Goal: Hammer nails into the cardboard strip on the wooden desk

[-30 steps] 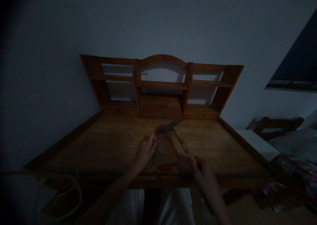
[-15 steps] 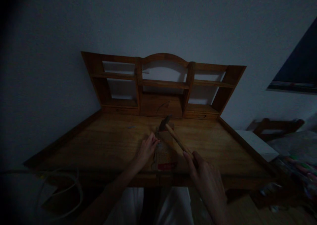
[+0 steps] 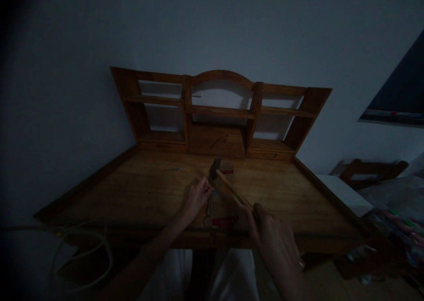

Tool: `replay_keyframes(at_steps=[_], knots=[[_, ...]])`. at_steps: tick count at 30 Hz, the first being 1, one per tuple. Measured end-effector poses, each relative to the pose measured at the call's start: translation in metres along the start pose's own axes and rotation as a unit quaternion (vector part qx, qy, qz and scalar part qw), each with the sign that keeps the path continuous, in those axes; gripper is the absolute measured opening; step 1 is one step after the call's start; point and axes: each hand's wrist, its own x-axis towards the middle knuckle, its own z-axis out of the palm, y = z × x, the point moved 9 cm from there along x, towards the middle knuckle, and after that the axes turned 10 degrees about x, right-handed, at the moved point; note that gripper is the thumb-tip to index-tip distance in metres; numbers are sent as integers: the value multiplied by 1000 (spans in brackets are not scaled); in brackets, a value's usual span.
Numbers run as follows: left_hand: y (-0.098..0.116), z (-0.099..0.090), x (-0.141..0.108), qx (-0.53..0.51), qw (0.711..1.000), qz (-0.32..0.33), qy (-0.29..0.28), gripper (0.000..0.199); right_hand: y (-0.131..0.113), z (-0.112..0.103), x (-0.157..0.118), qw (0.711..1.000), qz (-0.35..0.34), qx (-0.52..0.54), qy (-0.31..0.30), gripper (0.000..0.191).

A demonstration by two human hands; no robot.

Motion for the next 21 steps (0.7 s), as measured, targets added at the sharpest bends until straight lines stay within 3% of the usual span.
replay_keyframes(at_steps=[7, 12, 17, 21], knots=[[18, -2, -3, 10, 1000, 19, -20, 9, -10, -20, -1, 998, -40, -31, 25, 46], [10, 1, -1, 10, 1000, 5, -16, 8, -6, -10, 0, 1000, -8, -2, 3, 44], [1, 7, 0, 3, 1000, -5, -10, 8, -8, 1, -1, 999, 4, -44, -21, 41], [-1, 8, 2, 16, 1000, -6, -7, 7, -8, -5, -2, 998, -7, -55, -10, 41]])
